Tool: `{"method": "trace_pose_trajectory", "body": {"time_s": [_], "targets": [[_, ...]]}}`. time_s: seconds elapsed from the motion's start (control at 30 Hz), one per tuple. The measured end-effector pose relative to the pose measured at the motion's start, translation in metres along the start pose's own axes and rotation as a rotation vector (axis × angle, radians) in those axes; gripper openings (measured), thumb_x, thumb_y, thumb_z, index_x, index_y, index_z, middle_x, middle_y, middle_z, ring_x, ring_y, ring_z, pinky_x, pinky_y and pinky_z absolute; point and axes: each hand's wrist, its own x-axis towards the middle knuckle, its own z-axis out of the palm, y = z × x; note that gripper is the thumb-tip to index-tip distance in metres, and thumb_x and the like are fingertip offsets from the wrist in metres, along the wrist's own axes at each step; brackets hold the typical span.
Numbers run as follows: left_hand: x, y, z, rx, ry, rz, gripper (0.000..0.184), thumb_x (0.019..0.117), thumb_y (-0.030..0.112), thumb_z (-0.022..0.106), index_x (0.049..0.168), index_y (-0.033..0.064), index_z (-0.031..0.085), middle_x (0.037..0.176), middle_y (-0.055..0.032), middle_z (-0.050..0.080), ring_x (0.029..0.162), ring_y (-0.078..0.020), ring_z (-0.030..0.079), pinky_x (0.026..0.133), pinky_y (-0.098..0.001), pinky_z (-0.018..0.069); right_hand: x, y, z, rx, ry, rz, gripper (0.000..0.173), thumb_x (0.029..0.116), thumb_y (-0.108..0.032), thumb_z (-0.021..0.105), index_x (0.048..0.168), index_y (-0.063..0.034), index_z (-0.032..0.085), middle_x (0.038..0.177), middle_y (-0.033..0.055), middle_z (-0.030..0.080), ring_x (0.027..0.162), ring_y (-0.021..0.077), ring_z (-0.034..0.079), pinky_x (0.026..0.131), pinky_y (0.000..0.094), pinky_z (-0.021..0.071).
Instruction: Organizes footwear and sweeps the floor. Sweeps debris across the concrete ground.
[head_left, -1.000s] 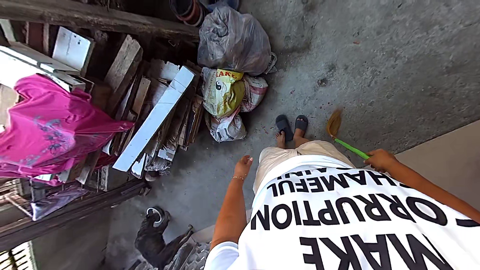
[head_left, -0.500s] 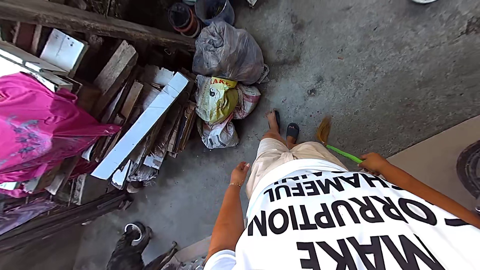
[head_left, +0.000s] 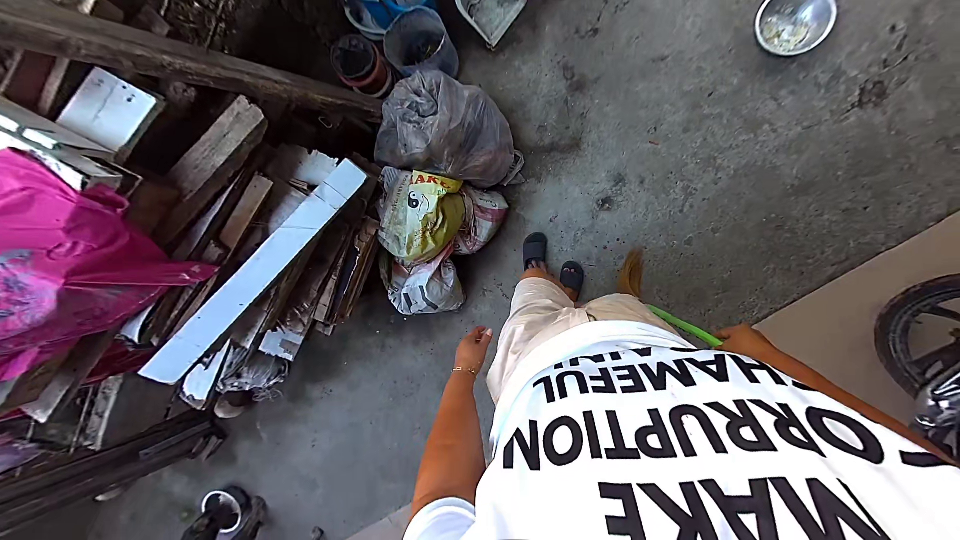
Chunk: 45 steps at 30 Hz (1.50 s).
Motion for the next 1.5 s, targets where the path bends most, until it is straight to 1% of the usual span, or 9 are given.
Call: {"method": "trace_pose_trajectory", "body": {"time_s": [0.13,0.27,0.43,0.7,0.83,1.03,1.1,1.27,1.5], "targets": [[0.001,-0.006,0.009,-0.016,-0.003,-0.003,0.049,0.1111,0.030,0.048,0.147,-0.0038,0.050,0.141,-0.0241,0.060,0.133,-0.0323,0.058,0.116,-0.0466,0.0413,0.002,-0.008,-0.003,-0.069,-0.024,-0.002,0.028,0.1016,-0.020,0.067,0.125,-0.0037,0.068,0.090,0.0162,0.067,0.067,0.0226,0.060,0.068,0.0421,0.0524],[-0.005,-0.020,0.018,-0.011,-0.011,-0.027,0.049,0.1109,0.030,0.048,0.145,-0.0039,0.052,0.140,-0.0245,0.061,0.134,-0.0337,0.058,0.117,-0.0485,0.0404,-0.001,-0.023,-0.015,-0.117,-0.013,-0.030,0.025,0.1016,-0.021,0.067,0.117,-0.0013,0.069,0.089,0.0154,0.067,0.066,0.0207,0.059,0.068,0.0413,0.0514],[-0.017,-0.027,0.010,0.080,-0.009,-0.080,0.049,0.1116,0.034,0.045,0.143,-0.0025,0.056,0.139,-0.0251,0.062,0.134,-0.0359,0.057,0.117,-0.0523,0.0385,0.010,-0.020,-0.018,-0.093,-0.009,-0.048,0.026,0.1017,-0.022,0.066,0.118,-0.0022,0.070,0.092,0.0164,0.068,0.069,0.0220,0.062,0.070,0.0427,0.0522],[-0.019,-0.006,-0.008,0.148,0.024,-0.068,0.048,0.1121,0.033,0.044,0.141,-0.0030,0.057,0.139,-0.0258,0.061,0.135,-0.0366,0.056,0.118,-0.0532,0.0375,0.018,0.002,-0.005,-0.054,0.012,-0.069,0.026,0.1009,-0.021,0.068,0.116,0.0003,0.069,0.098,0.0213,0.068,0.077,0.0282,0.064,0.075,0.0481,0.0525],[-0.011,0.018,-0.010,0.194,0.020,-0.025,0.048,0.1125,0.034,0.042,0.140,-0.0019,0.059,0.139,-0.0247,0.062,0.135,-0.0356,0.057,0.117,-0.0527,0.0386,0.013,0.015,0.001,0.014,0.004,-0.039,0.027,0.1014,-0.020,0.067,0.120,0.0002,0.068,0.095,0.0196,0.067,0.071,0.0256,0.062,0.071,0.0456,0.0524],[-0.003,0.047,-0.010,0.183,0.012,0.064,0.046,0.1126,0.031,0.043,0.139,-0.0035,0.058,0.137,-0.0253,0.063,0.133,-0.0343,0.058,0.116,-0.0504,0.0398,0.010,0.027,0.004,0.106,-0.003,0.004,0.029,0.1020,-0.020,0.066,0.125,-0.0035,0.068,0.096,0.0197,0.068,0.071,0.0259,0.063,0.070,0.0451,0.0536],[0.002,0.043,-0.008,0.179,-0.003,0.060,0.047,0.1123,0.031,0.044,0.140,-0.0038,0.058,0.138,-0.0253,0.062,0.134,-0.0339,0.057,0.117,-0.0496,0.0393,0.002,0.028,0.003,0.133,-0.017,0.034,0.034,0.1027,-0.020,0.066,0.133,-0.0048,0.065,0.098,0.0199,0.068,0.071,0.0250,0.062,0.069,0.0438,0.0531],[0.006,0.029,-0.003,0.219,-0.043,-0.014,0.047,0.1128,0.031,0.042,0.140,-0.0029,0.058,0.139,-0.0246,0.062,0.135,-0.0345,0.057,0.117,-0.0509,0.0387,-0.001,0.045,0.000,0.181,-0.004,0.066,0.036,0.1025,-0.019,0.066,0.136,-0.0062,0.064,0.094,0.0182,0.068,0.063,0.0207,0.058,0.062,0.0390,0.0499],[0.001,0.024,-0.010,0.193,-0.038,-0.068,0.047,0.1127,0.032,0.042,0.140,-0.0028,0.058,0.140,-0.0245,0.061,0.136,-0.0338,0.056,0.118,-0.0505,0.0380,-0.001,0.026,-0.015,0.144,-0.032,0.081,0.038,0.1042,-0.020,0.064,0.139,-0.0059,0.060,0.097,0.0203,0.068,0.067,0.0234,0.059,0.066,0.0414,0.0509]]}}
